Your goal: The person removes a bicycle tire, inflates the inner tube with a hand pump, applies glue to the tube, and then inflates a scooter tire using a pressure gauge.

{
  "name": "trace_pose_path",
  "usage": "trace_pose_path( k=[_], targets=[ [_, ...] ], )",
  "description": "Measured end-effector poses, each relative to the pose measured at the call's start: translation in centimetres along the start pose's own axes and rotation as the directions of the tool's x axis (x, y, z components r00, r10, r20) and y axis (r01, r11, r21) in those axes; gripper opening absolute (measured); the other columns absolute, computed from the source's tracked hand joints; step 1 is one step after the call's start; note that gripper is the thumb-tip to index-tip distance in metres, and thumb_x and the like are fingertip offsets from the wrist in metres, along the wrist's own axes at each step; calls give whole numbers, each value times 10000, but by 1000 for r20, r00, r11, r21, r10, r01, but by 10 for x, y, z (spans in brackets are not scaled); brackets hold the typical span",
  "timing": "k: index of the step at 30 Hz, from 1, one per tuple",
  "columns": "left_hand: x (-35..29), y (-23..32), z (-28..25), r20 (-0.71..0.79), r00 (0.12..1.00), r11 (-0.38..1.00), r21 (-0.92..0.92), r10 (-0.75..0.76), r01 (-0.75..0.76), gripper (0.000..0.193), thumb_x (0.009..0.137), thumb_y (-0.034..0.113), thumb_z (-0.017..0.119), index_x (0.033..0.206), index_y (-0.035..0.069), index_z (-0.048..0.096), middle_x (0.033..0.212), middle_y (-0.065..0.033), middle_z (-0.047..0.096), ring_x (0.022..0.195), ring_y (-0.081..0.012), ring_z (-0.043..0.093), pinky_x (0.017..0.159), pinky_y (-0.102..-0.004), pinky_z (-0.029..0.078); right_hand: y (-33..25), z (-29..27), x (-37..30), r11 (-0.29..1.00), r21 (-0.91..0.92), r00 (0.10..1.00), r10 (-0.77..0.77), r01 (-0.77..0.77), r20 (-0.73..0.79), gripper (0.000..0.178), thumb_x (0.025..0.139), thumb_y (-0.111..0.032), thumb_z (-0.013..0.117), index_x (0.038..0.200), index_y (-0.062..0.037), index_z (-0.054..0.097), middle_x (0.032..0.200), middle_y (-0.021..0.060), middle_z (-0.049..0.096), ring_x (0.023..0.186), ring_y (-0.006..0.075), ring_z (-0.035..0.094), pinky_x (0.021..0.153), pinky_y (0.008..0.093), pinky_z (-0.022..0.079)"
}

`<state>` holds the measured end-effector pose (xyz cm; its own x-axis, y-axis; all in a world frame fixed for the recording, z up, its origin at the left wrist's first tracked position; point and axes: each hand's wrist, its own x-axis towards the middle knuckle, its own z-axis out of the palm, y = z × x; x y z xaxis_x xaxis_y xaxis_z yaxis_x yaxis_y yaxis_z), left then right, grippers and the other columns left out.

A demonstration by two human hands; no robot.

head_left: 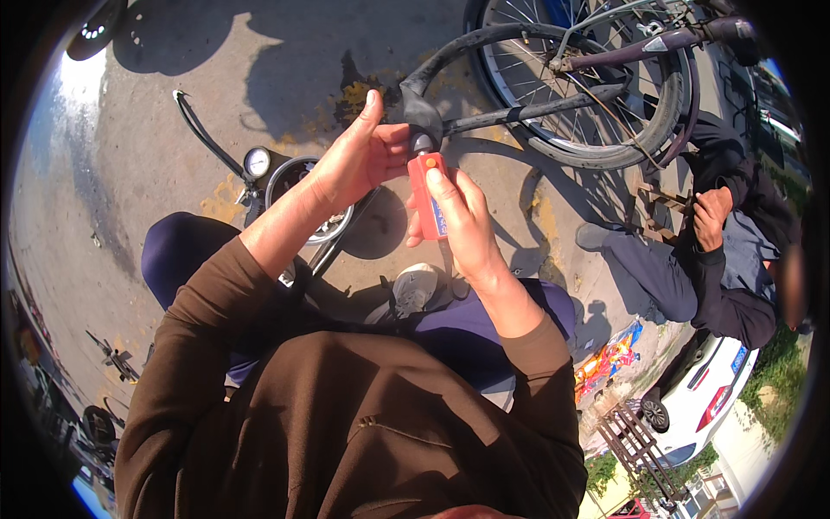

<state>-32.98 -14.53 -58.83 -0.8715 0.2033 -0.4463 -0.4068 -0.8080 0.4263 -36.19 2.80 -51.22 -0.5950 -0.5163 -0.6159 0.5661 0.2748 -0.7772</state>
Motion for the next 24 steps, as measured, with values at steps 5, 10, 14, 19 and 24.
trace_pose_path(
  k=[5, 10, 14, 19, 24],
  targets=[
    [1, 3, 1, -14, 1000, 1000, 2, 0, 0, 911, 939, 754, 190, 1294, 16, 589, 1231, -99, 644, 1171, -228, 587, 1059, -402, 398, 6, -1, 0, 999, 41, 1000, 26, -27, 17, 403, 1017, -358, 497, 1136, 27, 523, 856, 120, 610, 596, 161, 624, 524, 310, 551],
    [0, 1, -6, 14, 1000, 999, 33, -7, 6, 903, 945, 746, 182, 1315, 23, 578, 1240, -98, 641, 1178, -227, 584, 1067, -404, 391, 1, 1, 6, 998, 57, 1000, -13, 13, 0, 427, 998, -384, 535, 1106, 29, 508, 842, 117, 590, 570, 165, 628, 483, 305, 554],
    [1, 0, -4, -33, 999, 999, 47, 1, 0, 895, 952, 737, 179, 1333, 26, 568, 1238, -96, 643, 1178, -225, 583, 1076, -406, 383, 8, -2, 2, 996, 86, 999, 23, -25, 29, 434, 998, -388, 534, 1105, 32, 507, 845, 117, 589, 570, 166, 628, 483, 303, 552],
    [-1, 1, 1, -21, 1000, 998, 53, 20, -19, 865, 939, 748, 277, 1241, 9, 609, 1201, -114, 650, 1142, -225, 602, 1072, -392, 399, -1, 1, 7, 997, 79, 1000, -14, 15, -15, 439, 995, -395, 537, 1102, 30, 508, 847, 118, 588, 569, 167, 627, 487, 304, 555],
    [1, 2, 0, -43, 999, 999, 46, 25, -23, 884, 938, 752, 258, 1264, 5, 599, 1215, -119, 646, 1156, -235, 600, 1087, -395, 391, 10, -5, 2, 993, 99, 998, 63, -65, 16, 430, 999, -389, 531, 1095, 28, 498, 843, 122, 592, 570, 169, 630, 474, 310, 555]
  ],
)
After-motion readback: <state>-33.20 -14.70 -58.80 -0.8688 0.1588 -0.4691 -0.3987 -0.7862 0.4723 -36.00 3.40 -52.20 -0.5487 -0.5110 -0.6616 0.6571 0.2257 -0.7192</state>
